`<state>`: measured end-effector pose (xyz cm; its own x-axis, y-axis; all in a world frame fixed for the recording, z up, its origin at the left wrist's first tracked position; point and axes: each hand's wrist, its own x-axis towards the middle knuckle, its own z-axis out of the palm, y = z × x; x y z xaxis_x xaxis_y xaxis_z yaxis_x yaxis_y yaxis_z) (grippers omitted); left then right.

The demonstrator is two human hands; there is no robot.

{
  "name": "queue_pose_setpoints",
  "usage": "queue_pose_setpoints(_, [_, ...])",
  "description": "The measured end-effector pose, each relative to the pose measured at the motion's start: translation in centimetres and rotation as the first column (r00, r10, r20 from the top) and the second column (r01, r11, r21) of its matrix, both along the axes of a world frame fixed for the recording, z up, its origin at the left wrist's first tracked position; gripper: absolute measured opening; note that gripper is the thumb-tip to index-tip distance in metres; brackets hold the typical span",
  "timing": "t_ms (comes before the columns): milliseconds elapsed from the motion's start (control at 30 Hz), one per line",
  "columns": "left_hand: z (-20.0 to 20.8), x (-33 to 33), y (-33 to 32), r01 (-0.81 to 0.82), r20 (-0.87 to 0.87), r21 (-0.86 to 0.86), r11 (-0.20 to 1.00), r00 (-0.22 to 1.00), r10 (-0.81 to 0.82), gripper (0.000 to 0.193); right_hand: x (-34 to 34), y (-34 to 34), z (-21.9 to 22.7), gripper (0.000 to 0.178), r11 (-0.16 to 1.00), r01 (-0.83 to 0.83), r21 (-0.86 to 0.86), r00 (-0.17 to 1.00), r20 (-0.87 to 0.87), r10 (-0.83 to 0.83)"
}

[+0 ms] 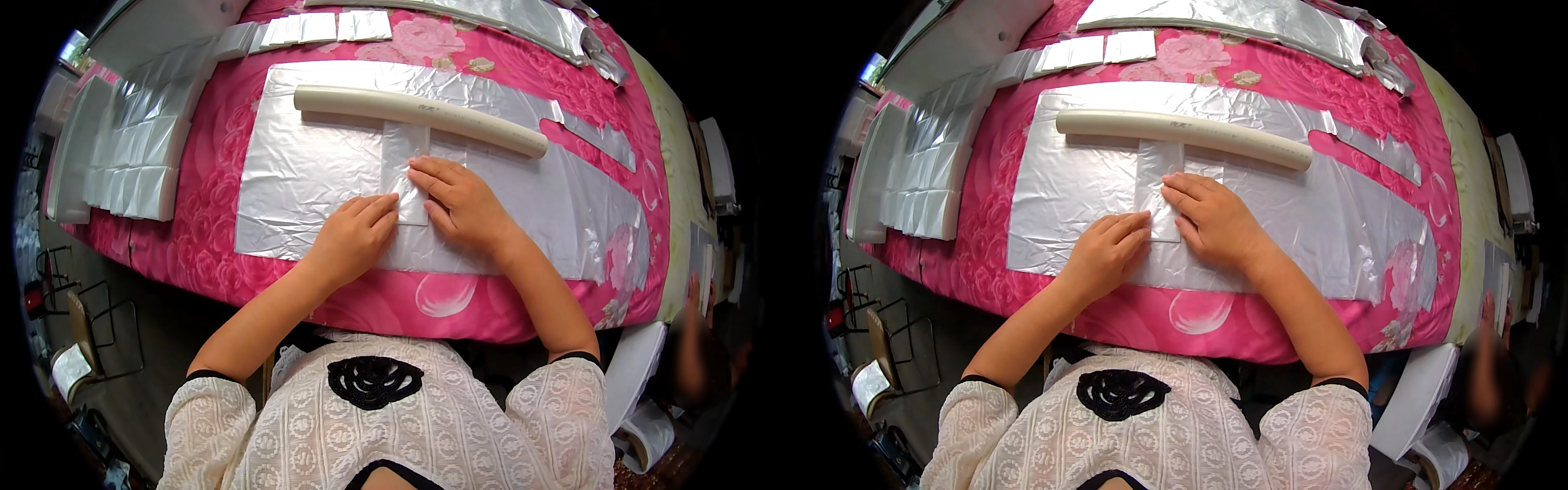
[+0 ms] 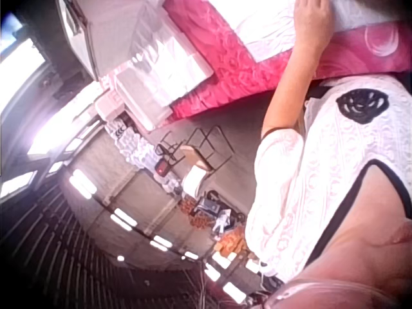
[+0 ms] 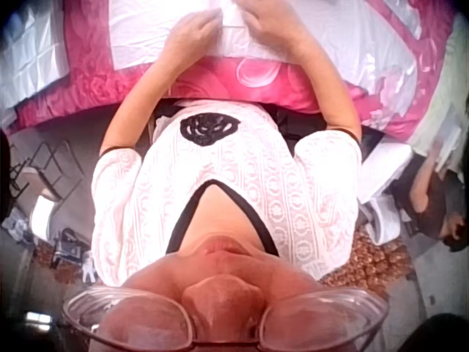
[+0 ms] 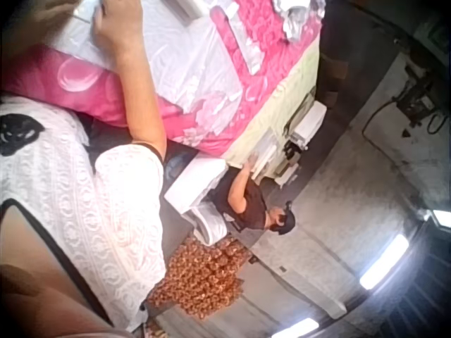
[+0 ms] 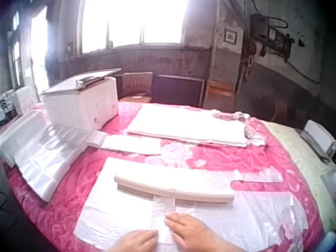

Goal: The person wraps small rectangular items in clear plastic film on a pink floral tablecloth. They unroll the film, place an item, fold the film over, and smooth it with a white cylindrical roller. The wrapped items are stacked on the table.

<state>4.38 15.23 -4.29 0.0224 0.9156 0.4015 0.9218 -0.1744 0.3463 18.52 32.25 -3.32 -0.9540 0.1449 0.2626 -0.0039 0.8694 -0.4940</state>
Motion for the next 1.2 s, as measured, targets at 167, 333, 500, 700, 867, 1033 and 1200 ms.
queue_pose_setpoints(167, [0.1,-0.4,0.4,0.024,0.020,-0.036,0.999,1.000,-0.023,0.015,-0.4,0.0,0.0,0.042,1.000,0.012,-0.015,0.995,-0.095,-0.013])
queue_pose_setpoints(333, [1.6,0.4,-1.7,0.216,0.117,0.069,0.974,0.968,-0.223,0.026,1.3,-2.6,-0.1,0.027,0.997,-0.063,0.054,0.981,-0.180,0.072])
queue_pose_setpoints(500, [1.7,-0.3,-3.2,0.258,0.111,-0.121,0.959,0.963,-0.245,0.061,2.9,-4.6,-0.5,0.024,0.999,-0.046,-0.023,0.976,-0.214,0.040])
queue_pose_setpoints(700, [1.2,0.8,-2.7,-0.065,0.349,-0.312,0.948,0.920,0.177,0.045,2.2,-4.1,1.1,0.014,0.907,0.240,-0.346,0.971,0.097,-0.221])
queue_pose_setpoints(867, [0.8,0.5,0.2,-0.258,0.640,-0.370,0.892,0.626,0.447,0.046,-0.6,-2.3,2.4,0.031,0.689,0.516,-0.508,0.833,0.486,-0.265])
queue_pose_setpoints(1033, [2.8,-0.3,1.5,-0.257,0.543,-0.546,0.797,0.616,0.570,0.064,-1.6,-1.3,2.4,0.033,0.629,0.599,-0.496,0.748,0.627,-0.217])
queue_pose_setpoints(1200, [1.3,0.9,1.5,-0.281,0.124,-0.082,0.956,0.949,0.289,0.078,-2.1,-0.9,2.6,0.032,0.658,0.582,-0.478,0.736,0.654,-0.175])
